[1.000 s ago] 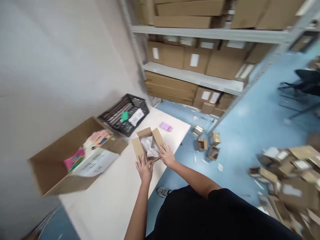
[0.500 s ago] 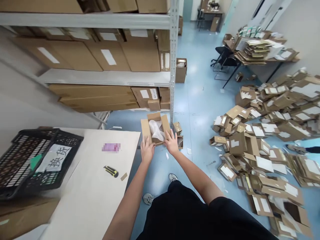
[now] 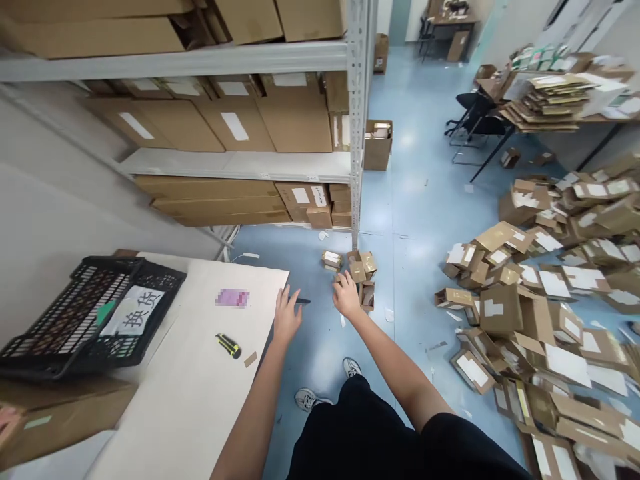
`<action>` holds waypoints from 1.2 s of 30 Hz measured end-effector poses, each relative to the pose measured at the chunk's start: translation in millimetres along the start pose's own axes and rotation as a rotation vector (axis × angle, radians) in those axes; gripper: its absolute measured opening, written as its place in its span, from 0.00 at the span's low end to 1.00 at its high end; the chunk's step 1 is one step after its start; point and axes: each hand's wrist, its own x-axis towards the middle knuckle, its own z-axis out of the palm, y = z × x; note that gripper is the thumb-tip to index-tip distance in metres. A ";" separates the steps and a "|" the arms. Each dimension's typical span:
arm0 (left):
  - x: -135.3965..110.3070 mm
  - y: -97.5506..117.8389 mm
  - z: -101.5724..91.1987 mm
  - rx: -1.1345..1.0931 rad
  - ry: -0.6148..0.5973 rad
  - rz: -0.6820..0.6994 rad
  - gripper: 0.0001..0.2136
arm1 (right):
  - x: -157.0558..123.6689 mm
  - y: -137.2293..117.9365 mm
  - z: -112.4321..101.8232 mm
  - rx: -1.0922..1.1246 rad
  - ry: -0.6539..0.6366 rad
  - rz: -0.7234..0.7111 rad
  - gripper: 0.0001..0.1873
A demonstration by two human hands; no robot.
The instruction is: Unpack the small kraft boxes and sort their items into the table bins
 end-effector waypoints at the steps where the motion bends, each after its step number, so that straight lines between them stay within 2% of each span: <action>1: -9.5 -6.3 -3.0 -0.010 0.014 -0.014 0.26 | -1.0 -9.7 7.5 0.016 -0.032 -0.019 0.21; 6: -53.2 -27.6 -29.2 -0.049 0.123 -0.110 0.27 | -1.1 -66.1 29.7 0.079 -0.098 -0.116 0.21; 11: -106.5 -40.8 -62.4 -0.042 0.255 -0.228 0.26 | -6.7 -136.9 41.1 0.138 -0.115 -0.304 0.24; 15: -173.9 -56.9 -95.0 -0.013 0.321 -0.357 0.25 | -28.8 -209.6 55.3 0.168 -0.172 -0.494 0.25; 18: -245.8 -74.8 -124.3 0.022 0.364 -0.483 0.26 | -63.3 -272.6 72.8 0.202 -0.227 -0.640 0.27; 22: -367.5 -94.5 -161.5 0.065 0.468 -0.676 0.26 | -137.6 -359.9 101.1 0.271 -0.328 -0.845 0.28; 26: -499.8 -96.0 -187.2 0.098 0.610 -0.886 0.26 | -234.2 -443.2 127.6 0.334 -0.449 -1.081 0.28; 31: -661.0 -72.1 -204.2 0.100 0.750 -1.176 0.27 | -371.4 -538.0 152.2 0.412 -0.628 -1.388 0.30; 34: -749.8 -47.7 -206.2 0.066 0.853 -1.379 0.28 | -455.4 -583.8 159.4 0.461 -0.750 -1.562 0.32; 36: -800.3 -30.6 -202.9 0.063 0.946 -1.495 0.28 | -506.1 -608.1 162.0 0.482 -0.823 -1.668 0.33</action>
